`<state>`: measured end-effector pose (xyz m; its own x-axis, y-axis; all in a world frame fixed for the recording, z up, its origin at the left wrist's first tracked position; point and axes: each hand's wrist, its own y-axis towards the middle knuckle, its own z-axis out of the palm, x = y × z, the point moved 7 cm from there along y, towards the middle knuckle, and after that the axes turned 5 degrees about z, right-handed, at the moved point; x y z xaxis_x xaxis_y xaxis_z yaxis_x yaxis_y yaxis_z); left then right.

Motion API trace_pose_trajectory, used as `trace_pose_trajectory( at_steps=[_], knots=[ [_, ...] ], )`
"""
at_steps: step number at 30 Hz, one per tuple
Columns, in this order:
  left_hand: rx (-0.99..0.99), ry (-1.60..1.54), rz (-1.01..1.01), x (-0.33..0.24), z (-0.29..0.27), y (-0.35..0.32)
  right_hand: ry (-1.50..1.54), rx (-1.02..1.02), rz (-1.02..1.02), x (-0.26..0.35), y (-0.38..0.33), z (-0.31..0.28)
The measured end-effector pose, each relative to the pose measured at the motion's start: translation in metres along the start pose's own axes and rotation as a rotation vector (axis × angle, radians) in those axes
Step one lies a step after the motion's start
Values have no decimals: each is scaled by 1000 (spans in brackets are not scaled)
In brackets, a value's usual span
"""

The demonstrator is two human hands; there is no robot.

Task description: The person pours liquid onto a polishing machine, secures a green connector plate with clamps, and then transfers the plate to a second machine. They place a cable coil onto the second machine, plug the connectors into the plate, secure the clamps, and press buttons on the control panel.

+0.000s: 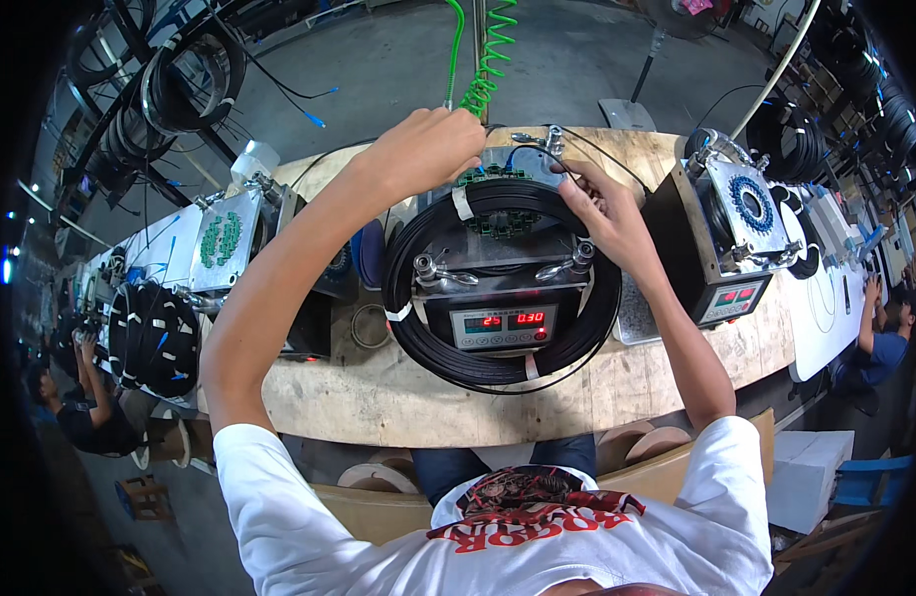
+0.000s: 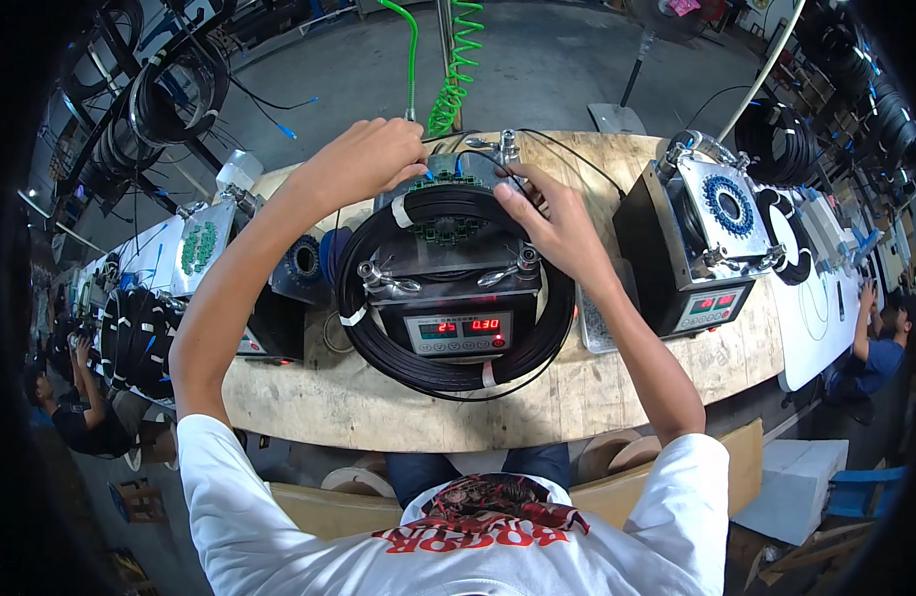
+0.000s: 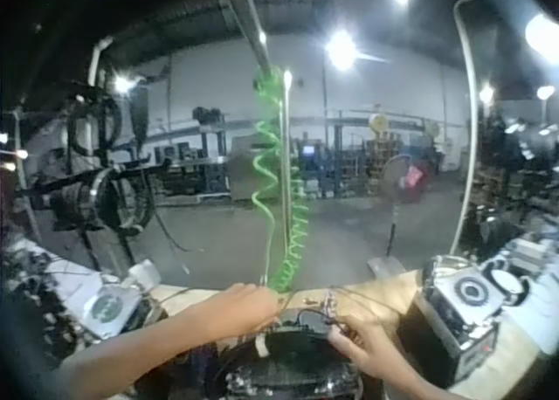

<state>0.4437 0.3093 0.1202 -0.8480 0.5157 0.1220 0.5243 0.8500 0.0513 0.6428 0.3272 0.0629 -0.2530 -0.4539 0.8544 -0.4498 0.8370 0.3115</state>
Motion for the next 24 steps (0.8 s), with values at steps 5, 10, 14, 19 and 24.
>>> trace_pose_trajectory(
  at_steps=[5,10,14,19,24],
  knots=[
    [-9,-25,22,-6,-6,4,54,27,45,-8,-3,5],
    [104,47,13,-17,-3,19,52,0,22,-7,-2,7],
    [72,43,16,-16,-1,25,46,-14,33,-4,-3,5],
    [37,-3,-40,-9,7,28,26,-2,44,0,-2,4],
    [25,-245,-82,23,16,14,235,33,8,-11,21,-1]
  ],
)
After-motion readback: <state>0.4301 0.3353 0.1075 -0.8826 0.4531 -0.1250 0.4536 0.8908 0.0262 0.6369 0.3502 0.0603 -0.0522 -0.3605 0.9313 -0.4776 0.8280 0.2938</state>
